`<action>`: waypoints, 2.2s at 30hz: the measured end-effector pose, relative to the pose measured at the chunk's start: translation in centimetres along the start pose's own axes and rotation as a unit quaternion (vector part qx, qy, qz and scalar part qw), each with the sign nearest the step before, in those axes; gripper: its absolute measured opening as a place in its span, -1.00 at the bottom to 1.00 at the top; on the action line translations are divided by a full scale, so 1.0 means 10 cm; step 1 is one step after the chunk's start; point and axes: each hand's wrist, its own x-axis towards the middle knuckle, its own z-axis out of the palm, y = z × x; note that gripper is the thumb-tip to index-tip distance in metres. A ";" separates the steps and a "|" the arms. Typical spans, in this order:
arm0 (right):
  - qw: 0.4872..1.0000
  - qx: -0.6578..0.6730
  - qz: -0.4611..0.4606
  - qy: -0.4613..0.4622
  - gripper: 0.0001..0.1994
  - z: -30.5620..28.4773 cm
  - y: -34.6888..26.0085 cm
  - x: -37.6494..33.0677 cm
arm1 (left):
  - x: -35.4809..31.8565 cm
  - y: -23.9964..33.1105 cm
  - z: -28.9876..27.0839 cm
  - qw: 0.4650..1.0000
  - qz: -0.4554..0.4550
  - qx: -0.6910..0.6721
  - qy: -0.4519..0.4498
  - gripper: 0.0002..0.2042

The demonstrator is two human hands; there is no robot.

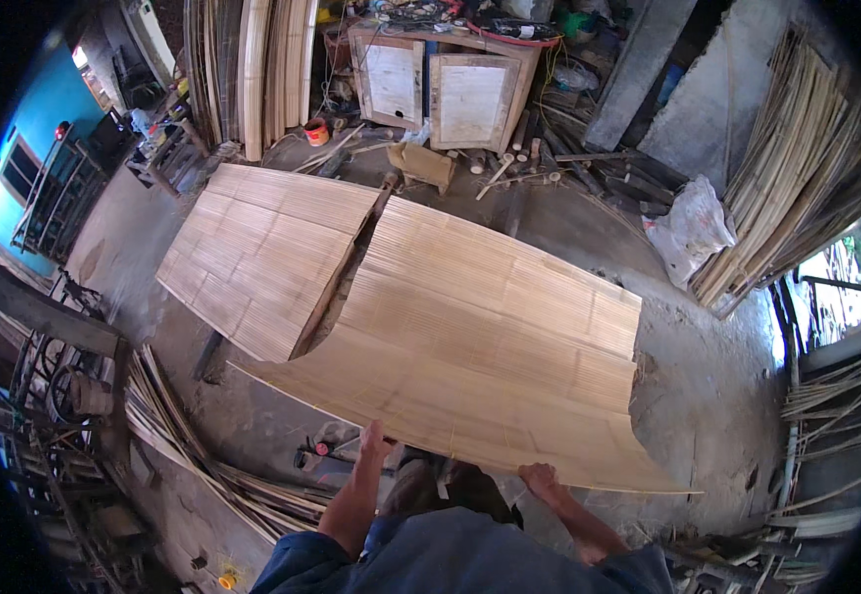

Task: The person aligns a large bamboo mat on a workbench, then uses a hand saw to cut the mat in half along a marked line. After cutting, the person lifts and moves the separated bamboo pieces within the workshop.

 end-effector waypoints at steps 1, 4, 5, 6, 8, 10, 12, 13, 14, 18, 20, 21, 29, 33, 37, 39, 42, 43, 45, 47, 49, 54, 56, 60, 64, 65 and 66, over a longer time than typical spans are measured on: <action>1.000 0.013 0.002 0.018 -0.72 -0.04 -0.05 -0.09 | 0.06 0.03 0.01 1.000 0.013 0.007 0.009 -0.63; 0.996 0.060 -0.020 0.065 -0.72 -0.32 -0.32 -0.12 | 0.22 0.20 -0.21 0.954 -0.153 -0.198 0.167 -0.67; 0.995 0.075 -0.003 0.059 -0.73 -0.32 -0.36 -0.27 | 0.14 0.26 -0.15 0.957 -0.160 -0.186 0.152 -0.66; 0.994 0.090 0.013 0.054 -0.74 -0.30 -0.43 -0.42 | -0.01 0.33 -0.15 0.961 -0.166 -0.176 0.137 -0.65; 0.990 0.073 -0.004 0.121 -0.78 -0.37 -0.67 -0.75 | -0.40 0.57 -0.21 0.986 -0.141 -0.036 0.080 -0.63; 0.985 0.060 -0.018 0.162 -0.81 -0.58 -0.96 -1.08 | -0.81 0.83 -0.34 0.973 -0.041 0.227 -0.006 -0.62; 0.981 0.052 -0.021 0.183 -0.83 -0.88 -1.22 -1.37 | -1.28 1.29 -0.29 0.865 0.127 0.483 -0.052 -0.61; 0.986 0.031 -0.024 0.164 -0.83 -0.91 -1.26 -1.46 | -1.45 1.48 -0.23 0.771 0.221 0.593 -0.072 -0.61; 0.989 0.013 -0.036 0.143 -0.84 -0.90 -1.29 -1.50 | -1.55 1.56 -0.20 0.888 0.203 0.412 -0.027 -0.59; 0.985 -0.043 -0.096 0.137 -0.87 -0.94 -1.52 -1.80 | -1.79 1.88 -0.08 0.982 0.100 -0.014 0.161 -0.54; 0.995 -0.061 -0.072 0.009 -0.78 -1.21 -1.78 -1.94 | -1.97 2.12 0.03 0.969 0.086 -0.049 0.227 -0.55; 0.994 -0.065 -0.065 -0.052 -0.73 -1.28 -1.86 -2.02 | -2.12 2.32 0.14 0.962 0.100 -0.069 0.243 -0.56; 0.954 -0.219 -0.192 0.070 -0.75 -1.88 -2.10 -3.51 | -3.64 3.22 0.84 0.963 0.143 -0.082 0.212 -0.67; 0.948 -0.194 -0.235 0.090 -0.72 -2.52 -2.45 -4.11 | -4.35 3.60 0.77 0.955 0.152 -0.120 0.224 -0.63; 0.904 -0.301 -0.277 0.121 -0.70 -2.89 -2.90 -4.52 | -5.08 4.02 0.27 0.936 0.248 -0.111 0.222 -0.59; 0.892 -0.381 -0.208 0.126 -0.70 -3.04 -3.09 -5.02 | -4.84 4.05 0.44 0.949 0.244 -0.144 0.140 -0.59; 0.946 -0.321 -0.034 0.041 -0.63 -3.13 -3.22 -5.25 | -4.80 4.13 0.76 0.948 0.241 -0.179 0.103 -0.61; 0.943 -0.327 -0.035 0.046 -0.63 -3.15 -3.18 -5.23 | -4.81 4.15 0.85 0.947 0.242 -0.186 0.095 -0.62; 0.927 -0.328 -0.124 0.133 -0.74 -3.18 -3.03 -5.05 | -4.76 4.12 0.91 0.943 0.255 -0.178 0.116 -0.66; 0.904 -0.308 -0.222 0.194 -0.81 -3.13 -2.70 -4.69 | -4.77 4.10 1.02 0.934 0.269 -0.144 0.183 -0.71; 0.931 -0.241 -0.209 0.175 -0.84 -3.12 -2.48 -4.40 | -4.42 3.99 1.10 0.947 0.256 -0.126 0.150 -0.71; 0.966 -0.158 -0.192 0.073 -0.85 -2.78 -1.91 -3.37 | -3.26 3.39 1.11 0.962 0.195 -0.111 0.153 -0.67; 0.973 -0.134 -0.176 0.063 -0.84 -2.58 -1.60 -2.91 | -2.79 3.16 1.18 0.972 0.149 -0.103 0.153 -0.63; 0.974 -0.078 -0.179 0.110 -0.77 -2.35 -0.86 -1.94 | -1.53 2.73 1.47 0.981 0.063 -0.093 0.160 -0.56; 0.989 -0.048 -0.098 0.103 -0.75 -2.50 0.06 -1.11 | -0.33 2.57 2.15 0.988 0.081 -0.117 0.060 -0.49; 0.993 -0.016 -0.060 0.101 -0.76 -2.75 0.20 -0.88 | 0.03 2.62 2.36 0.988 0.110 -0.111 0.005 -0.48; 0.999 -0.026 0.012 0.042 -0.75 -3.32 -0.16 -0.61 | 0.52 2.76 2.30 0.991 0.038 -0.068 0.106 -0.43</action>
